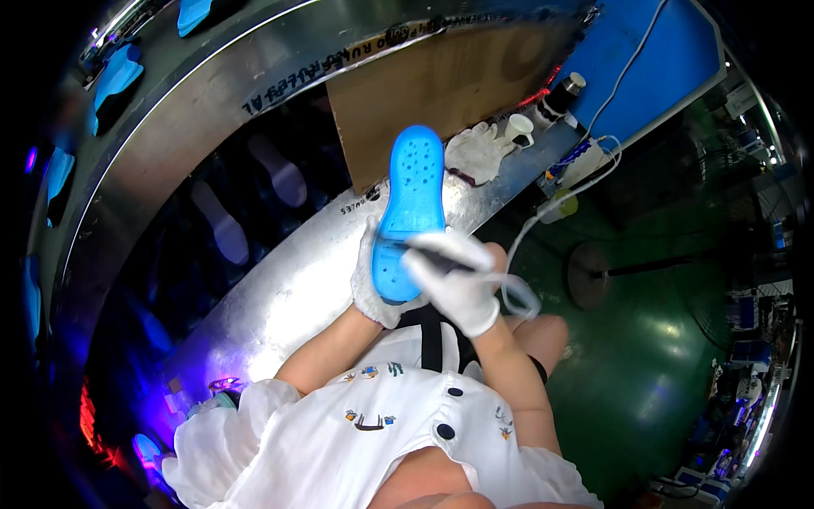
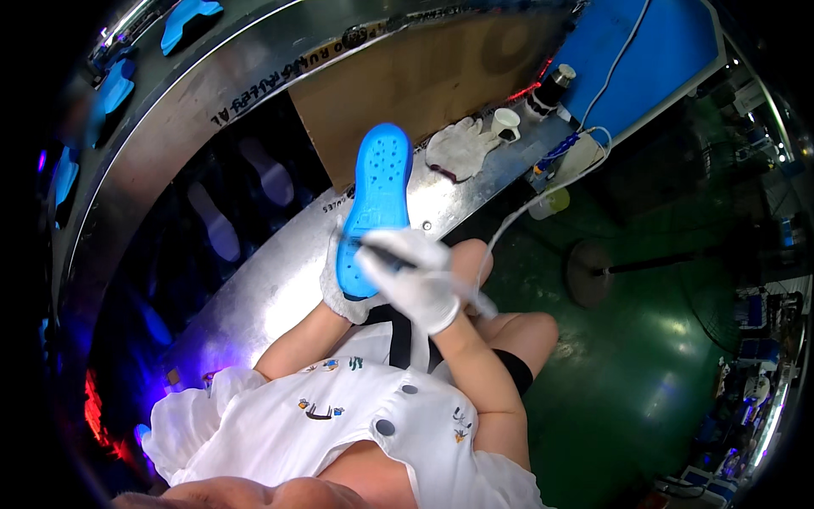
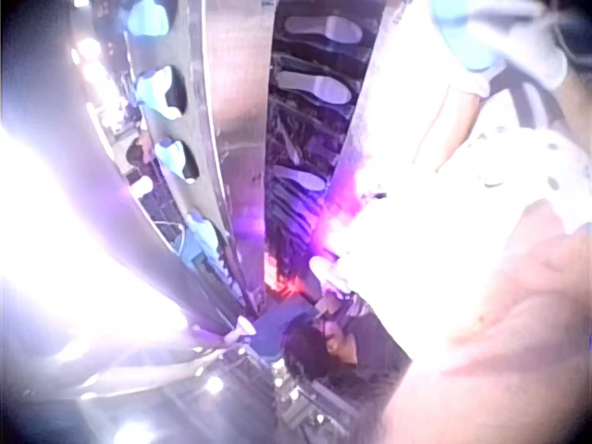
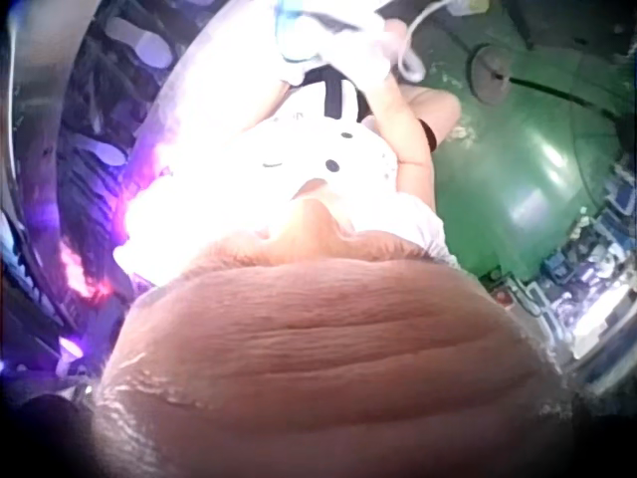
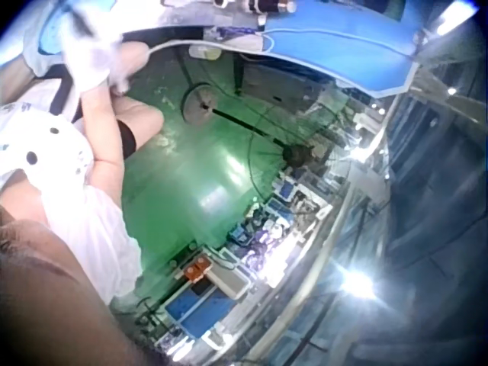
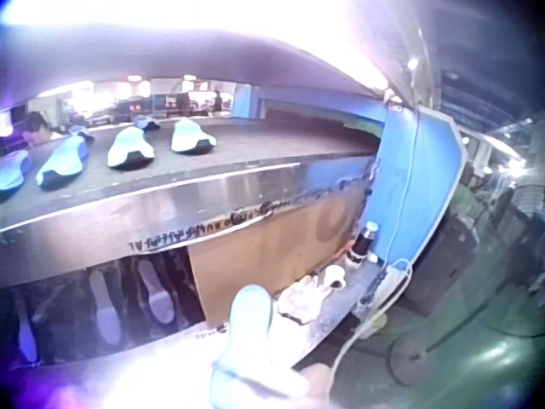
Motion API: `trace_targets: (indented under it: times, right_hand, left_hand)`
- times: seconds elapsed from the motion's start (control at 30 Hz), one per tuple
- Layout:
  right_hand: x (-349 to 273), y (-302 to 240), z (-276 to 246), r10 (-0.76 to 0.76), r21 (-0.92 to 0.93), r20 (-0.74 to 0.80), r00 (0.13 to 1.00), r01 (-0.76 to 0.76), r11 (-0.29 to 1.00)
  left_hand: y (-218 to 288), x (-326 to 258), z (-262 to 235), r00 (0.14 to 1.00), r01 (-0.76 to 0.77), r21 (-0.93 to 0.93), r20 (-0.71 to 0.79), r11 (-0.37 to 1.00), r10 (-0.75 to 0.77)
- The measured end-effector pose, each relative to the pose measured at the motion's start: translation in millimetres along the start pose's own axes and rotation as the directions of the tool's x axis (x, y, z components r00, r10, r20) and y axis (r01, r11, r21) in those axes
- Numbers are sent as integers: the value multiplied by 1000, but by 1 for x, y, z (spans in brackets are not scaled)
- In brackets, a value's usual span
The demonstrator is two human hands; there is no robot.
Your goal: The person sits on the floor and uses a handheld rotary tool to trim the edges of blue slipper soles. They pick up a sole, grind the perimeter, and place it on a nearby metal surface, repeating this process for multiple items.
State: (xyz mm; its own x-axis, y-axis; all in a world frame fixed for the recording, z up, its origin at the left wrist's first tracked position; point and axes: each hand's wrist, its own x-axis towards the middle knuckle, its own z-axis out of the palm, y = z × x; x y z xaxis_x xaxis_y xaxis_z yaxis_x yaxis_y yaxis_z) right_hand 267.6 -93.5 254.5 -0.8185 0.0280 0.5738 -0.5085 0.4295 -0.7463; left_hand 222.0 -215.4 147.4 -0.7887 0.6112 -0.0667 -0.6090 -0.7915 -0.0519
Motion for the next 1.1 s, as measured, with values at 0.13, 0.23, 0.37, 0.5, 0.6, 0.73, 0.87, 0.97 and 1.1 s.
trace_targets:
  times: [0.13, 0.23, 0.37, 0.5, 0.6, 0.73, 0.87, 0.97, 1.1]
  right_hand:
    - [4, -1, -4, -178, -270, -54, 983, 157, 950]
    - [-15, -30, -2, -208, -156, 152, 966, 231, 960]
    - [-7, -3, -8, 46, -164, -89, 995, -60, 985]
    - [-24, -42, 5, -165, -57, 77, 983, 169, 984]
    - [-22, -23, 4, 131, 52, -72, 989, -127, 990]
    - [-33, -42, 9, -98, -101, 1, 995, 97, 990]
    - [-28, -31, 11, 364, 298, -37, 930, -338, 893]
    - [-34, -29, 9, 86, 36, -39, 995, -85, 996]
    - [-37, -30, 11, 165, 141, 66, 984, -172, 975]
  left_hand:
    - [4, -4, 3, 861, 407, -21, 343, 913, -375]
    - [-10, -10, 59, 990, 142, 69, 12, 987, -143]
    - [5, -6, 14, 958, 217, -117, 216, 969, -189]
    - [4, -8, 45, 963, 79, 197, 240, 977, -127]
    - [10, 5, 12, 996, -57, 269, -44, 961, 71]
    - [15, -3, 41, 940, 90, 206, 305, 974, -151]
    - [6, -12, 71, 999, -31, 291, -7, 956, 35]
    - [20, -9, 64, 978, 77, 248, 172, 966, -122]
    - [32, -6, 62, 950, 177, 283, 201, 943, -239]
